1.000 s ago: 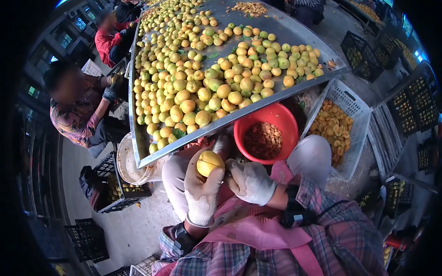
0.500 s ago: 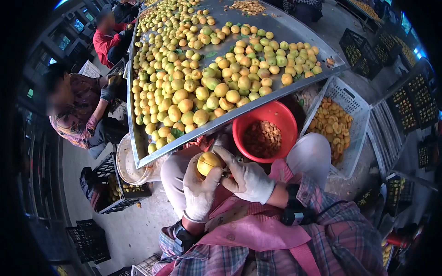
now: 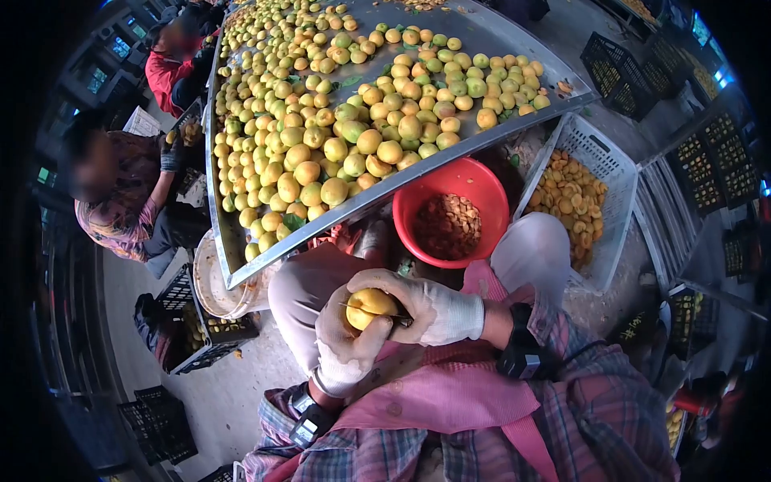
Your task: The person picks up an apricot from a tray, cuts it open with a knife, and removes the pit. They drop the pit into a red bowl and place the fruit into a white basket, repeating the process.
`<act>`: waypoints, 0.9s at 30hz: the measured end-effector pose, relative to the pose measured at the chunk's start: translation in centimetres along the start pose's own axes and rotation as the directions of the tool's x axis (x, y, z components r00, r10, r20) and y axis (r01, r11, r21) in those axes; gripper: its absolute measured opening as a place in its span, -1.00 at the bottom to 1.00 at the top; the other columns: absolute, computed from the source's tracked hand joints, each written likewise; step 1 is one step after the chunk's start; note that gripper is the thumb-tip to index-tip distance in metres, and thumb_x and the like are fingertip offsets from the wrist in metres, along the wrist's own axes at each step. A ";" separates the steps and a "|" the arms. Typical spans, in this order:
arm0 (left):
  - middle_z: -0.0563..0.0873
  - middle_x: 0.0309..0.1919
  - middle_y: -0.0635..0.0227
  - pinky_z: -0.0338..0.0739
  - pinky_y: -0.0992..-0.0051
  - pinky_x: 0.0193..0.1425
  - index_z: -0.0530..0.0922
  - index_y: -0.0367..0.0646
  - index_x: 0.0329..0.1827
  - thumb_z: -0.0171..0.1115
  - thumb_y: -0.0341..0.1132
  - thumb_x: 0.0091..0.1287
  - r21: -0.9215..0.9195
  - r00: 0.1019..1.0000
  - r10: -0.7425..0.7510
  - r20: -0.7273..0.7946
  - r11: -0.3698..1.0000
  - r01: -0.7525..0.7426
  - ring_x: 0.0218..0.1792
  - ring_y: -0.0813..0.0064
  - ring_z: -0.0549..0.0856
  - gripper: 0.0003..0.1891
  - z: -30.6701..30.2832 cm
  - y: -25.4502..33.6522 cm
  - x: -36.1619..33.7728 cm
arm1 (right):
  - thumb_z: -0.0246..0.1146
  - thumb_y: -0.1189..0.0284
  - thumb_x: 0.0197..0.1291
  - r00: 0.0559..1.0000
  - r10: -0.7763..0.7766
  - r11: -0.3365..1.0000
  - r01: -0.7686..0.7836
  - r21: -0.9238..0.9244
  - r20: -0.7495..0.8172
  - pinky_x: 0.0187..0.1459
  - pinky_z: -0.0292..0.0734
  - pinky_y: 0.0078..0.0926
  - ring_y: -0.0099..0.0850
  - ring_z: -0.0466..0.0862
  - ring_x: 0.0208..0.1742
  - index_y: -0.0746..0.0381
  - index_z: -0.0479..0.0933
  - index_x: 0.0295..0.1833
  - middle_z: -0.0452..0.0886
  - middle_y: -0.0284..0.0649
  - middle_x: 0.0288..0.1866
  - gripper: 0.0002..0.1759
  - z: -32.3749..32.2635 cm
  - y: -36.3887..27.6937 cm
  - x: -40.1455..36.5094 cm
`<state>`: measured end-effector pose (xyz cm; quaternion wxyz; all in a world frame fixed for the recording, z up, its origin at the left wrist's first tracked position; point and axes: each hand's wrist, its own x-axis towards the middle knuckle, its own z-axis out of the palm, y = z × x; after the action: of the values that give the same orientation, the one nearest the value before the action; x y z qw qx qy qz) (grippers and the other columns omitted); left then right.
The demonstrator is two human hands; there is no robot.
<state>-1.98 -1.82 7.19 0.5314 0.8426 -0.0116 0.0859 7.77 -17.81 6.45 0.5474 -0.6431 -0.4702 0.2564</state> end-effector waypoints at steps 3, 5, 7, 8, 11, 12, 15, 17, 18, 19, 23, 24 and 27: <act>0.67 -0.21 0.20 0.55 0.44 -0.04 0.45 -0.37 0.09 0.26 -0.35 0.15 -0.001 0.998 0.015 0.055 1.000 -0.015 -0.18 0.40 0.67 -0.55 -0.4 0.3 0.2 | 0.33 0.52 0.03 1.000 -0.011 1.000 0.011 -0.006 -0.014 0.31 0.35 -0.35 -0.26 0.47 0.29 0.19 0.21 0.36 0.39 -0.14 0.28 -0.26 0.0 0.2 -0.4; 0.66 -0.20 0.18 0.55 0.44 -0.03 0.45 -0.37 0.09 0.26 -0.36 0.14 -0.007 0.995 0.001 0.104 1.000 0.000 -0.16 0.39 0.67 -0.55 -0.7 0.7 0.3 | 0.34 0.52 0.03 0.999 -0.019 1.000 0.019 -0.003 -0.025 0.30 0.36 -0.35 -0.25 0.48 0.28 0.19 0.22 0.34 0.40 -0.15 0.27 -0.27 0.0 0.4 -0.7; 0.65 -0.11 0.19 0.52 0.45 0.05 0.42 -0.37 0.13 0.25 -0.39 0.19 -0.133 0.978 -0.105 0.181 0.983 0.130 -0.09 0.42 0.65 -0.55 -0.9 1.3 0.4 | 0.40 0.52 0.00 1.000 0.009 1.000 -0.008 -0.020 0.009 0.31 0.36 -0.33 -0.20 0.45 0.30 0.20 0.26 0.31 0.39 -0.11 0.26 -0.27 -0.2 0.6 -0.9; 0.65 -0.11 0.19 0.52 0.45 0.05 0.42 -0.37 0.13 0.25 -0.39 0.19 -0.133 0.977 -0.104 0.184 0.983 0.130 -0.09 0.42 0.65 -0.55 -0.9 1.2 0.5 | 0.40 0.52 0.00 1.000 0.010 1.000 -0.010 -0.020 0.006 0.31 0.36 -0.33 -0.20 0.45 0.30 0.20 0.26 0.31 0.39 -0.11 0.26 -0.27 -0.2 0.7 -1.1; 0.62 -0.03 0.23 0.48 0.47 0.13 0.38 -0.36 0.19 0.22 -0.43 0.26 -0.348 0.928 -0.198 0.317 0.885 0.308 -0.02 0.47 0.61 -0.56 -0.7 1.1 0.8 | 0.39 0.52 0.01 0.998 0.054 0.998 -0.055 -0.014 -0.013 0.30 0.36 -0.34 -0.23 0.45 0.30 0.20 0.26 0.31 0.39 -0.13 0.25 -0.28 -0.2 1.0 -1.4; 0.62 -0.02 0.26 0.47 0.48 0.16 0.37 -0.35 0.21 0.21 -0.43 0.28 -0.413 0.940 -0.218 0.262 0.855 0.314 -0.01 0.50 0.60 -0.56 -0.3 1.2 0.8 | 0.38 0.52 0.02 0.998 0.031 0.999 -0.032 -0.010 -0.048 0.28 0.39 -0.35 -0.24 0.48 0.27 0.20 0.26 0.31 0.40 -0.13 0.25 -0.29 -0.4 0.8 -1.2; 0.64 -0.07 0.26 0.49 0.50 0.11 0.40 -0.35 0.16 0.27 -0.42 0.27 -0.467 0.948 -0.276 0.157 0.825 0.318 -0.05 0.50 0.62 -0.58 1.1 0.8 0.9 | 0.37 0.52 0.02 0.993 0.015 1.000 -0.017 -0.013 -0.116 0.27 0.41 -0.36 -0.24 0.50 0.25 0.20 0.25 0.30 0.41 -0.14 0.25 -0.30 -0.6 0.8 -1.3; 0.62 -0.04 0.29 0.47 0.53 0.15 0.39 -0.34 0.19 0.24 -0.45 0.29 -0.360 0.945 -0.285 0.163 0.874 0.326 -0.01 0.56 0.59 -0.58 1.0 0.6 0.8 | 0.38 0.52 0.01 0.989 -0.003 0.999 -0.004 -0.049 -0.145 0.27 0.40 -0.35 -0.23 0.51 0.23 0.20 0.26 0.29 0.42 -0.15 0.23 -0.31 -0.6 1.0 -1.5; 0.62 -0.04 0.29 0.47 0.53 0.15 0.39 -0.34 0.19 0.24 -0.45 0.29 -0.363 0.945 -0.283 0.165 0.873 0.325 -0.01 0.56 0.59 -0.58 0.7 0.9 1.0 | 0.38 0.52 0.01 0.989 -0.001 0.999 -0.007 -0.051 -0.146 0.27 0.40 -0.35 -0.23 0.51 0.23 0.20 0.26 0.29 0.42 -0.15 0.23 -0.31 -0.8 0.8 -1.7; 0.63 -0.05 0.30 0.47 0.53 0.14 0.41 -0.34 0.17 0.24 -0.45 0.29 -0.356 0.927 -0.291 0.235 0.862 0.361 -0.02 0.57 0.59 -0.60 0.4 1.6 1.2 | 0.37 0.54 0.00 0.993 0.034 0.998 -0.040 -0.053 -0.114 0.29 0.38 -0.35 -0.24 0.48 0.26 0.19 0.27 0.28 0.42 -0.15 0.22 -0.31 -1.1 0.3 -1.8; 0.64 -0.15 0.36 0.48 0.56 0.03 0.48 -0.34 0.09 0.28 -0.38 0.29 -0.337 0.856 -0.312 0.413 0.820 0.462 -0.11 0.58 0.58 -0.64 -0.7 1.2 1.5 | 0.32 0.59 -0.01 0.994 0.024 0.995 -0.034 -0.092 -0.107 0.03 0.57 -0.42 -0.35 0.63 -0.01 0.14 0.26 0.28 0.50 -0.18 0.05 -0.31 -1.5 1.4 -2.5; 0.64 -0.22 0.37 0.49 0.56 -0.02 0.51 -0.34 0.05 0.30 -0.36 0.28 -0.345 0.820 -0.324 0.472 0.788 0.510 -0.17 0.58 0.59 -0.66 -0.8 1.1 1.6 | 0.32 0.59 -0.01 0.994 0.020 0.996 -0.030 -0.089 -0.109 0.03 0.57 -0.42 -0.35 0.63 -0.01 0.14 0.26 0.28 0.50 -0.18 0.05 -0.31 -2.2 0.3 -2.4; 0.60 -0.16 0.37 0.46 0.59 0.00 0.37 -0.31 0.23 0.26 -0.36 0.35 -0.417 0.824 -0.263 0.503 0.761 0.497 -0.11 0.59 0.55 -0.56 -0.3 -0.5 0.8 | 0.19 0.56 0.11 0.859 0.501 0.781 -0.398 0.481 -0.102 -0.74 0.33 -0.66 -0.61 0.39 -0.77 0.04 0.19 0.35 0.51 -0.31 -0.39 -0.34 -4.3 -1.3 -3.0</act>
<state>-1.13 -1.30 6.95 0.7339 0.6441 0.0279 -0.2138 9.73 -22.49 8.32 0.6507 -0.6196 -0.1662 0.4062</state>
